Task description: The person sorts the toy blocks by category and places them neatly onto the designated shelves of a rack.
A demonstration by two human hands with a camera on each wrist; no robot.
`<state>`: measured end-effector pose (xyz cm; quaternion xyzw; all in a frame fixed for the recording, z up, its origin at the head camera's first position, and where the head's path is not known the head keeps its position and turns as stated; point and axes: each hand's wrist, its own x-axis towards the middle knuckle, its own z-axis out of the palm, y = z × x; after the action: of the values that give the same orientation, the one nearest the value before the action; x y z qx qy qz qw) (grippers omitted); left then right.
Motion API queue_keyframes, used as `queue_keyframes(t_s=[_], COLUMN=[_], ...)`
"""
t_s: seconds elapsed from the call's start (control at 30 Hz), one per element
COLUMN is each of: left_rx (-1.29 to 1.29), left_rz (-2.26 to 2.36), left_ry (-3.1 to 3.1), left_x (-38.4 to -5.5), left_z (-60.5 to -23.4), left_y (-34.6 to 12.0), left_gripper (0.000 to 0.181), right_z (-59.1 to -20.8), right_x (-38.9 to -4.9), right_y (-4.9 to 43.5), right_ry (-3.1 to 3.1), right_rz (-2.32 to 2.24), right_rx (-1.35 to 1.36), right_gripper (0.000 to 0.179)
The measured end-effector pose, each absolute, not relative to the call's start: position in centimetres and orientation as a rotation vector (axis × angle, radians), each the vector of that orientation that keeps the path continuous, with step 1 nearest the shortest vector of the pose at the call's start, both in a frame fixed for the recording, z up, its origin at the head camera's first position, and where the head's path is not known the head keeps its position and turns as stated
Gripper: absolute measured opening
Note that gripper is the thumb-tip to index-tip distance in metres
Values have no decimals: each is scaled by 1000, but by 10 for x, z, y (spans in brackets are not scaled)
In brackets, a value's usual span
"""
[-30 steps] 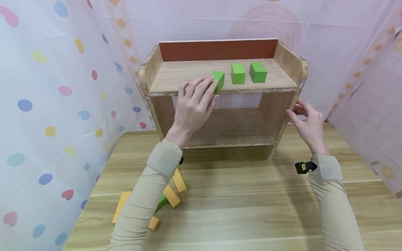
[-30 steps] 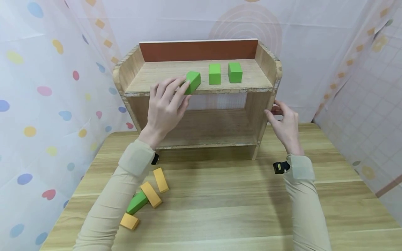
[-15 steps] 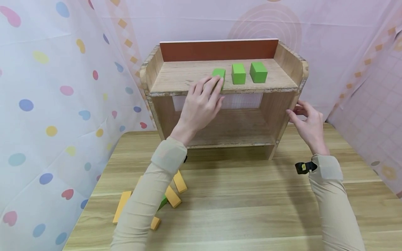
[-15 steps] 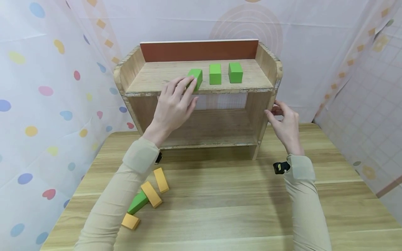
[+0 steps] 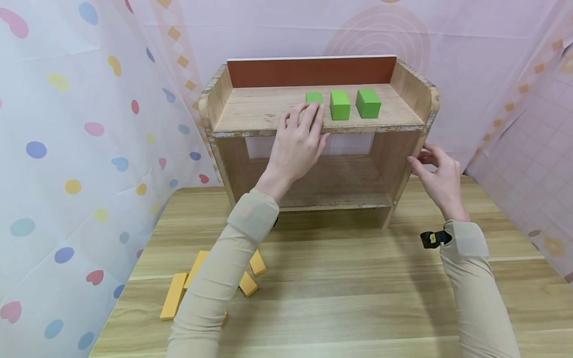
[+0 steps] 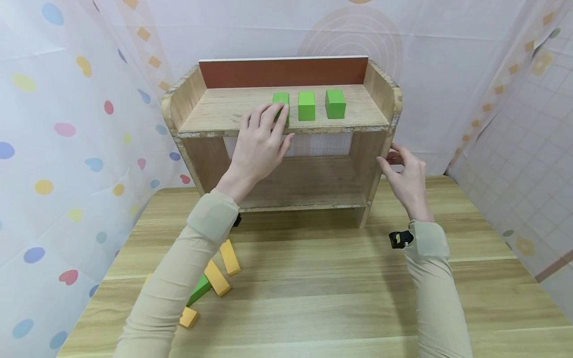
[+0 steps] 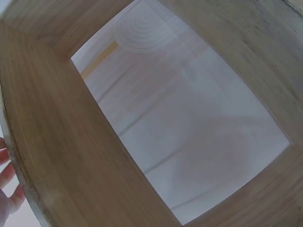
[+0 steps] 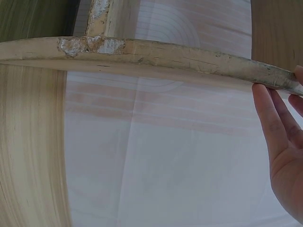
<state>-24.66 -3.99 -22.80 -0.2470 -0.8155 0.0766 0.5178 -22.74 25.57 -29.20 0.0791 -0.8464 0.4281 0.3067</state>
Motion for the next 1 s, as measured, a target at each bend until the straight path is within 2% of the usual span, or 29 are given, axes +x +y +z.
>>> queue_keyframes(t_s=[0.27,0.5,1.0], left_rx=[-599,-682,-809], left_rz=[160,83,-58], left_ry=[-2005,-1942,-1791], left_x=[-244,-240,-208], left_z=[-227,-232,-283], left_y=[-40,-46,-89], left_gripper=[47,41,31], right_z=[-291,-292,-291], right_x=[-228,-229,-227], right_y=[255,256,255], right_ry=[-2232,-2236,-2249], right_rz=[1144,1144,1153], right_rx=[198,199,181], right_gripper=[40,40,40])
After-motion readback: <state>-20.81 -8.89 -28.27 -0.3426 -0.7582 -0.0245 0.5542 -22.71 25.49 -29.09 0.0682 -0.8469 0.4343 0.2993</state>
